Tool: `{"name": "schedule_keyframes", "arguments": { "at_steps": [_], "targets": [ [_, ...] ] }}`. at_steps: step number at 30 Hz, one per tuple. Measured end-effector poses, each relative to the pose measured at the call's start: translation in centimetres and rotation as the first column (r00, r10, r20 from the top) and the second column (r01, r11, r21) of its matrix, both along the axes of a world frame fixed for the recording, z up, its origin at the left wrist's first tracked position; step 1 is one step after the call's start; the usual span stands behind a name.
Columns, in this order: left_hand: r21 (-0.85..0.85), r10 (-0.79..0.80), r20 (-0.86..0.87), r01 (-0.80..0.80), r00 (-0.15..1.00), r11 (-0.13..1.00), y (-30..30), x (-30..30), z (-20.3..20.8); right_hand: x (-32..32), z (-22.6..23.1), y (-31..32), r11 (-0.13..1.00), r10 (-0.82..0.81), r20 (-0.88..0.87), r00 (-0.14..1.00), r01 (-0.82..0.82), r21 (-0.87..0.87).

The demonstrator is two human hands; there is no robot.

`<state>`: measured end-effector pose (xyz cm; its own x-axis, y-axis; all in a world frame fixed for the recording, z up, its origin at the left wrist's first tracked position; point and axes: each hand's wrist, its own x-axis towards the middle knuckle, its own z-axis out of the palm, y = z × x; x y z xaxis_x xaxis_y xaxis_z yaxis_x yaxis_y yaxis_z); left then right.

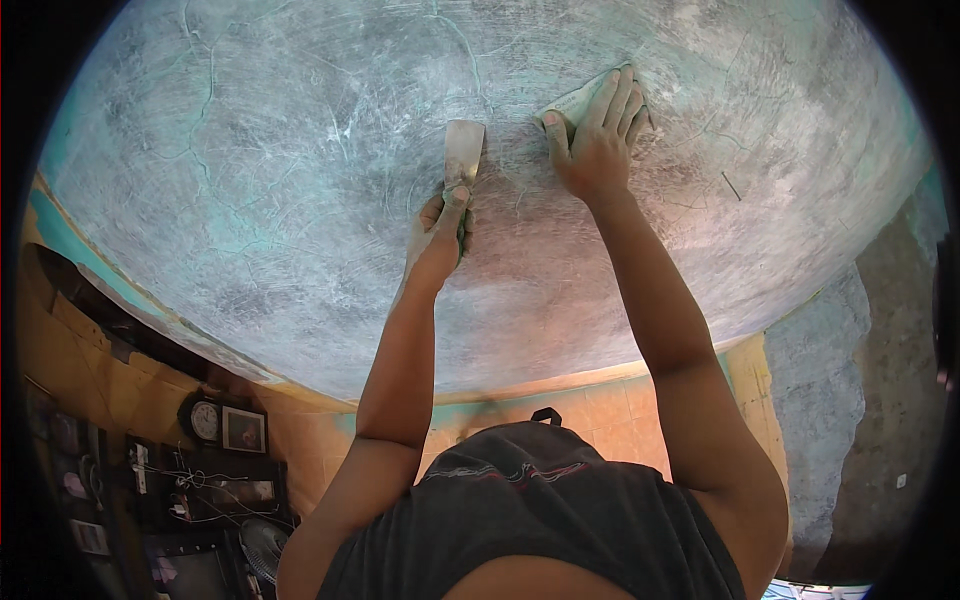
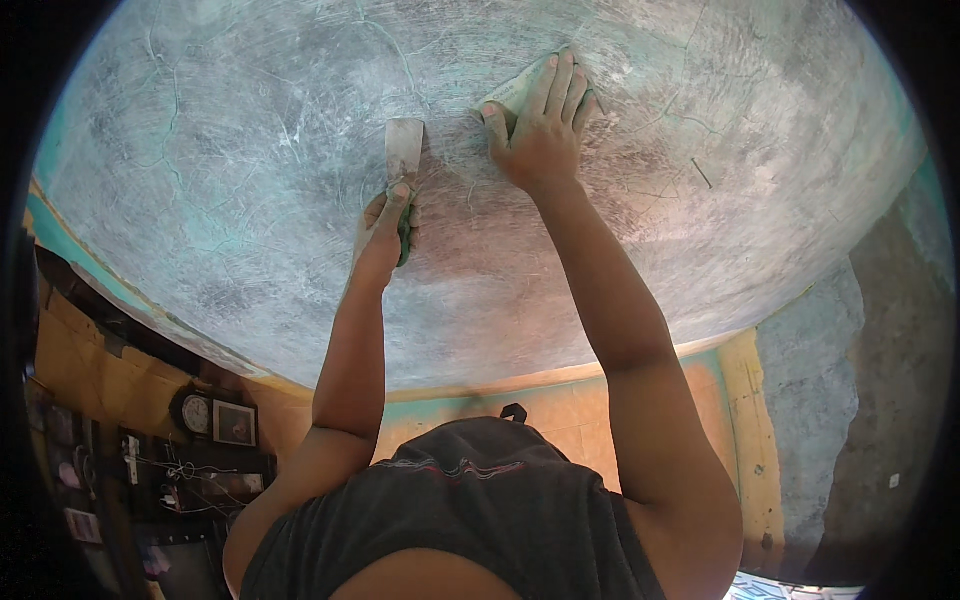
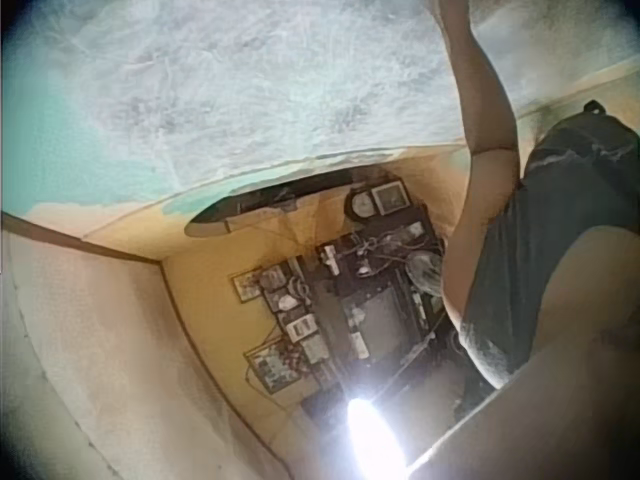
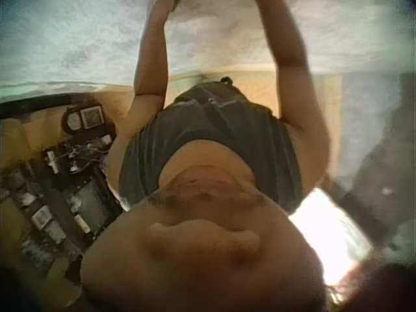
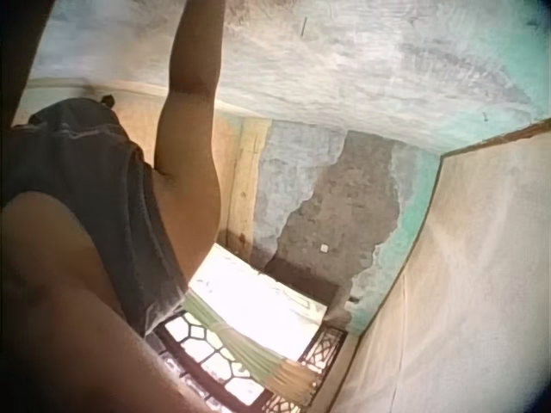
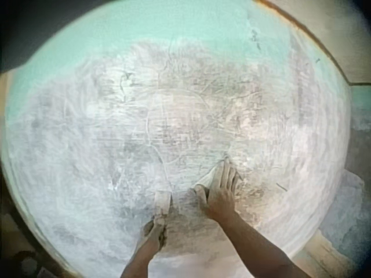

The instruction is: The person prepares a wall surface by scraping it with a scraper and sanding it with a sandpaper block.

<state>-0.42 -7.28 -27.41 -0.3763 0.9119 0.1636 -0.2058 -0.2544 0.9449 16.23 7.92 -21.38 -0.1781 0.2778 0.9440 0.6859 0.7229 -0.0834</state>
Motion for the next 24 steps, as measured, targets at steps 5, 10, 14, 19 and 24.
{"name": "schedule_keyframes", "arguments": {
  "at_steps": [5,10,14,19,24],
  "targets": [
    [-0.024,0.015,-0.014,-0.015,1.000,1.000,-0.5,0.0,-0.1,-0.1,-0.3,-0.2,0.999,0.005,0.002,1.000,-0.005,-0.035],
    [-0.020,0.036,-0.043,-0.037,0.998,0.999,-0.9,0.0,-0.4,-0.4,-1.1,-0.4,1.000,-0.005,0.028,1.000,0.005,-0.009],
    [-0.019,0.030,-0.034,-0.031,0.999,0.999,-0.9,-0.1,-0.7,-0.6,-1.6,-0.6,0.999,-0.031,0.055,0.998,0.030,0.032],
    [-0.032,0.028,-0.041,-0.029,0.999,0.999,-1.0,-0.5,-1.3,-1.1,-2.4,-0.7,1.000,-0.020,0.053,0.998,0.020,0.016],
    [-0.040,0.040,-0.002,-0.040,0.999,0.998,-1.5,-0.8,-1.4,-2.0,-3.8,-1.5,1.000,-0.025,0.067,0.997,0.024,0.009]
  ]
}}
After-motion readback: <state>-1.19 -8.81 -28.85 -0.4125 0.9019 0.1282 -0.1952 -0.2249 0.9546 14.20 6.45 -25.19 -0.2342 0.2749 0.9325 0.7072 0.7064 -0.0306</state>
